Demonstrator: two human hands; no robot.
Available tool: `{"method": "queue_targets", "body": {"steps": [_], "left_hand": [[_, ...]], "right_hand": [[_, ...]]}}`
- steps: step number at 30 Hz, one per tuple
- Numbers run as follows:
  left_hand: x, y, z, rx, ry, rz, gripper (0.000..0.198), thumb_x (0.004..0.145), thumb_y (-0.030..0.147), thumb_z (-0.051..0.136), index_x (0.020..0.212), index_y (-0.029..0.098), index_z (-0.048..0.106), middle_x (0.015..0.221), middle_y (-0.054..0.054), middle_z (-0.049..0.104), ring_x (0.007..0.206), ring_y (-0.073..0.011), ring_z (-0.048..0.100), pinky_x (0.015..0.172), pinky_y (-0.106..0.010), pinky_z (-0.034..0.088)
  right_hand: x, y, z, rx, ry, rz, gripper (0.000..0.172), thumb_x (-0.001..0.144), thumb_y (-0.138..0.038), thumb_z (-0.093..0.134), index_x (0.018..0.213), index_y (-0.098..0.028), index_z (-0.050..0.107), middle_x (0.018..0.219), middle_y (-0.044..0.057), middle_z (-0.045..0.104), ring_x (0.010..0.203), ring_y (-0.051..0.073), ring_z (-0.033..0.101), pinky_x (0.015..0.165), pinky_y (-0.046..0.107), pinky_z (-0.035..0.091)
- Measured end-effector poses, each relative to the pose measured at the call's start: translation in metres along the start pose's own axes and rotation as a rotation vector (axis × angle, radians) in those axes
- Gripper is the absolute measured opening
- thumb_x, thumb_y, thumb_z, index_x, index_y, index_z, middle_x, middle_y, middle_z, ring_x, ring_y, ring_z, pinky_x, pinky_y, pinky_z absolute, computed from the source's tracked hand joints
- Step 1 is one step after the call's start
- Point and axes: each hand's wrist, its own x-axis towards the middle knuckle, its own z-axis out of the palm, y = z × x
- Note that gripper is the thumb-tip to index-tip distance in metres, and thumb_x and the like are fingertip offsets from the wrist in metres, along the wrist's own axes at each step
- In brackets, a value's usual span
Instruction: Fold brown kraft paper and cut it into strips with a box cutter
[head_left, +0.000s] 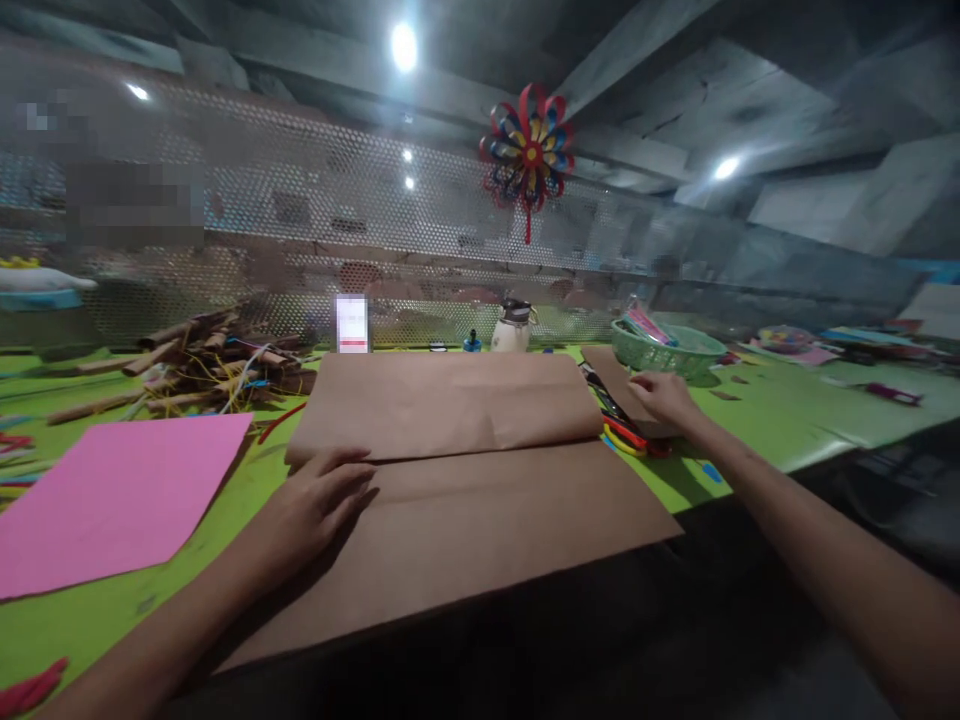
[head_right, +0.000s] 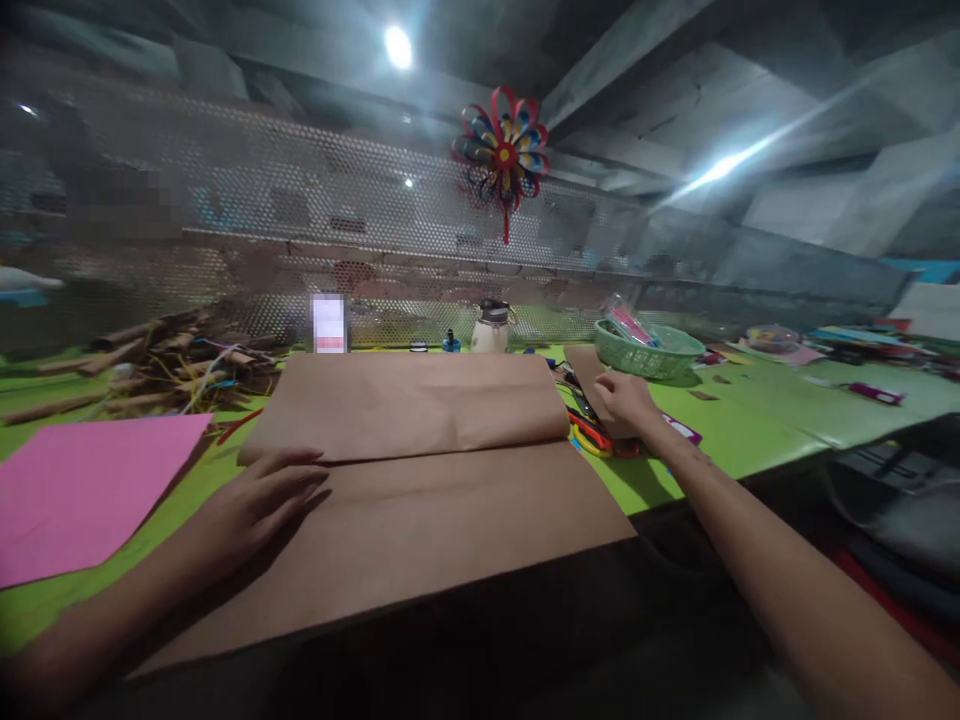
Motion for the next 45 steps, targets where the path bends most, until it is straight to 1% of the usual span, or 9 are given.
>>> {"method": "queue_targets", "body": {"steps": [6, 9, 12, 20, 27, 33, 40, 43, 45], "left_hand": [[-0.003, 0.027, -0.012, 0.028, -0.285, 0.120, 0.041, 0.093, 0.046, 0.037, 0.110, 0.021, 0.064, 0.115, -0.008, 0.063, 0.105, -0.0216, 0.059, 0.091, -0.034, 0.047], [-0.012, 0.040, -0.025, 0.088, -0.433, 0.147, 0.048, 0.088, 0.055, 0.044, 0.126, 0.027, 0.056, 0.132, -0.008, 0.053, 0.117, -0.0266, 0.053, 0.098, -0.039, 0.044], [-0.021, 0.047, -0.034, 0.127, -0.540, 0.152, 0.070, 0.080, 0.067, 0.049, 0.138, 0.028, 0.043, 0.145, -0.010, 0.040, 0.129, -0.0319, 0.042, 0.104, -0.045, 0.038], [-0.040, 0.064, -0.053, 0.118, -0.598, 0.143, 0.074, 0.082, 0.066, 0.044, 0.142, 0.022, 0.035, 0.147, -0.011, 0.035, 0.134, -0.0312, 0.036, 0.107, -0.047, 0.034], [-0.056, 0.081, -0.054, 0.162, -0.516, 0.101, 0.079, 0.077, 0.053, 0.059, 0.142, 0.017, 0.034, 0.144, -0.016, 0.039, 0.131, -0.0344, 0.038, 0.106, -0.050, 0.034], [-0.066, 0.045, -0.061, 0.021, -0.569, 0.150, 0.043, 0.092, 0.031, 0.036, 0.132, 0.025, 0.049, 0.141, -0.006, 0.046, 0.131, -0.0229, 0.042, 0.107, -0.039, 0.037], [-0.060, 0.024, -0.084, -0.161, -0.609, 0.118, 0.041, 0.095, 0.039, 0.031, 0.130, 0.032, 0.051, 0.137, 0.000, 0.051, 0.124, -0.0204, 0.050, 0.104, -0.034, 0.040], [-0.041, 0.026, -0.092, -0.206, -0.606, 0.041, 0.044, 0.092, 0.045, 0.033, 0.122, 0.027, 0.059, 0.126, 0.000, 0.060, 0.115, -0.0193, 0.056, 0.099, -0.032, 0.043], [-0.024, 0.026, -0.098, -0.197, -0.448, -0.066, 0.043, 0.084, 0.052, 0.045, 0.107, 0.024, 0.068, 0.111, 0.000, 0.068, 0.102, -0.0191, 0.063, 0.091, -0.030, 0.049]], "right_hand": [[-0.081, -0.052, -0.021, 0.124, -0.273, -0.358, 0.030, 0.082, -0.038, 0.055, 0.098, -0.019, 0.071, 0.100, 0.008, 0.069, 0.095, 0.022, 0.060, 0.087, 0.031, 0.045], [-0.126, -0.085, -0.032, 0.201, -0.428, -0.630, 0.060, 0.077, -0.048, 0.064, 0.129, -0.022, 0.054, 0.130, 0.011, 0.054, 0.118, 0.026, 0.048, 0.101, 0.039, 0.037], [-0.152, -0.102, -0.035, 0.161, -0.477, -0.668, 0.078, 0.073, -0.056, 0.066, 0.140, -0.023, 0.042, 0.139, 0.014, 0.045, 0.124, 0.033, 0.040, 0.102, 0.050, 0.034], [-0.156, -0.083, -0.040, 0.288, -0.354, -0.731, 0.030, 0.093, -0.025, 0.041, 0.113, -0.023, 0.064, 0.110, 0.010, 0.065, 0.103, 0.023, 0.057, 0.089, 0.041, 0.047], [-0.168, -0.083, -0.065, 0.276, -0.157, -0.649, 0.035, 0.094, -0.027, 0.035, 0.107, -0.022, 0.067, 0.101, 0.011, 0.069, 0.098, 0.026, 0.061, 0.085, 0.044, 0.049], [-0.180, -0.079, -0.076, 0.309, -0.449, -0.678, 0.033, 0.089, -0.024, 0.045, 0.115, -0.028, 0.065, 0.116, 0.008, 0.065, 0.105, 0.024, 0.059, 0.092, 0.043, 0.048], [-0.156, -0.010, -0.067, 0.692, -0.838, -0.283, 0.048, 0.076, -0.033, 0.064, 0.124, -0.028, 0.061, 0.132, 0.007, 0.057, 0.122, 0.031, 0.051, 0.103, 0.047, 0.040], [-0.146, -0.004, -0.057, 0.710, -0.746, -0.223, 0.050, 0.075, -0.042, 0.067, 0.123, -0.027, 0.062, 0.133, 0.007, 0.056, 0.125, 0.032, 0.047, 0.108, 0.048, 0.034], [-0.141, -0.012, -0.046, 0.677, -0.638, -0.276, 0.047, 0.077, -0.045, 0.066, 0.120, -0.026, 0.064, 0.133, 0.006, 0.056, 0.125, 0.031, 0.047, 0.109, 0.048, 0.032]]}}
